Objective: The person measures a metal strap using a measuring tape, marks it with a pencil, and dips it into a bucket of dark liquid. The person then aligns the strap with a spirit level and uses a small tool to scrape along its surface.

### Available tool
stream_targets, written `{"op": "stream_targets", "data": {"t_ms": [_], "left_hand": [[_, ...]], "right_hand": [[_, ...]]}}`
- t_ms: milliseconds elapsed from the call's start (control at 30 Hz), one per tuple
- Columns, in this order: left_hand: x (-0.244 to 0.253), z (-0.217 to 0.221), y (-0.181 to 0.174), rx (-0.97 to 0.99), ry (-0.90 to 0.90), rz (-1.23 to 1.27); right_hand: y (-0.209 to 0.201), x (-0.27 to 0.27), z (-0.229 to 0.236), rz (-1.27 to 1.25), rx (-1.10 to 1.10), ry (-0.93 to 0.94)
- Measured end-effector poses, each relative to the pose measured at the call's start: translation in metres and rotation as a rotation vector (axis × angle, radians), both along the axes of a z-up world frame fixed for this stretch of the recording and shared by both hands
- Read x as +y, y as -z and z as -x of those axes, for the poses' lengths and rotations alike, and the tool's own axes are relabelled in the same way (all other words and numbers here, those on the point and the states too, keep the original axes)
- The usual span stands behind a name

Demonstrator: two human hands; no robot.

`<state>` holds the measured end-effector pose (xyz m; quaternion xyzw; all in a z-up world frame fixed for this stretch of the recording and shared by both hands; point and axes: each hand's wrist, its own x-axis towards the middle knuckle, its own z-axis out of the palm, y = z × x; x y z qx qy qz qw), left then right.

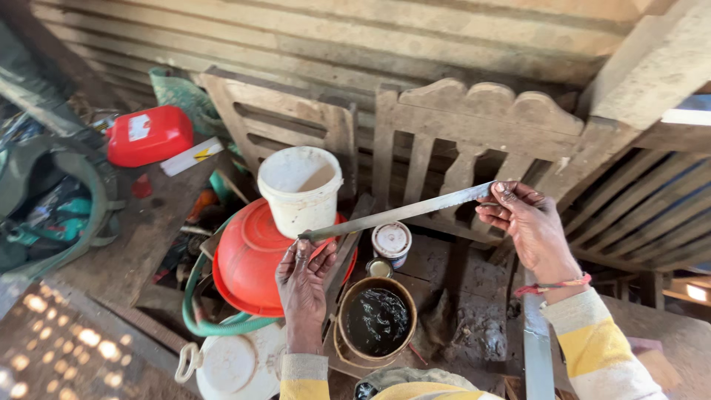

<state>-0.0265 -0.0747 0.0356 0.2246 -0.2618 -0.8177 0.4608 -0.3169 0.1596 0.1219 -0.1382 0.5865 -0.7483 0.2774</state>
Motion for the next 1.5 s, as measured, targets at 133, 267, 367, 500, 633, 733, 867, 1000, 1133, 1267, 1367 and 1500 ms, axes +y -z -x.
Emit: {"op": "stream_targets", "data": {"t_ms": [133, 267, 367, 500, 633, 733, 867, 1000, 1133, 1267, 1367, 1500], "left_hand": [[0.008, 0.01, -0.005, 0.03, 0.025, -0.026], [0.014, 0.016, -0.003, 0.066, 0.042, -0.009], [0.016, 0.017, -0.002, 0.096, 0.056, -0.018], [0.019, 0.018, -0.006, 0.098, 0.073, -0.045], [0.022, 0.018, -0.01, 0.116, 0.099, -0.043], [0.024, 0.019, -0.01, 0.132, 0.117, -0.056], [0.024, 0.021, -0.007, 0.1, 0.1, -0.112], [0.022, 0.024, 0.001, 0.079, 0.065, -0.096], [0.024, 0.024, 0.008, 0.022, 0.035, -0.118], [0.023, 0.026, 0.008, 0.074, 0.062, -0.12], [0.027, 0.027, 0.004, 0.073, 0.051, -0.12], [0.027, 0.031, 0.003, 0.159, 0.088, -0.253]], "right_hand": [[0.004, 0.007, 0.005, 0.057, -0.045, 0.049], [0.003, 0.011, 0.007, 0.092, -0.086, 0.074], [0.004, 0.013, 0.009, 0.098, -0.103, 0.101], [0.006, 0.013, 0.01, 0.11, -0.125, 0.133], [0.011, 0.016, 0.012, 0.148, -0.16, 0.14], [0.017, 0.019, 0.012, 0.174, -0.194, 0.127], [0.018, 0.021, 0.009, 0.193, -0.206, 0.106], [0.011, 0.024, 0.004, 0.209, -0.196, 0.08], [0.007, 0.023, -0.004, 0.254, -0.227, 0.065], [0.003, 0.023, -0.01, 0.183, -0.255, 0.088], [0.003, 0.025, -0.015, 0.179, -0.309, 0.108], [0.009, 0.027, -0.017, 0.285, -0.388, 0.066]]}}
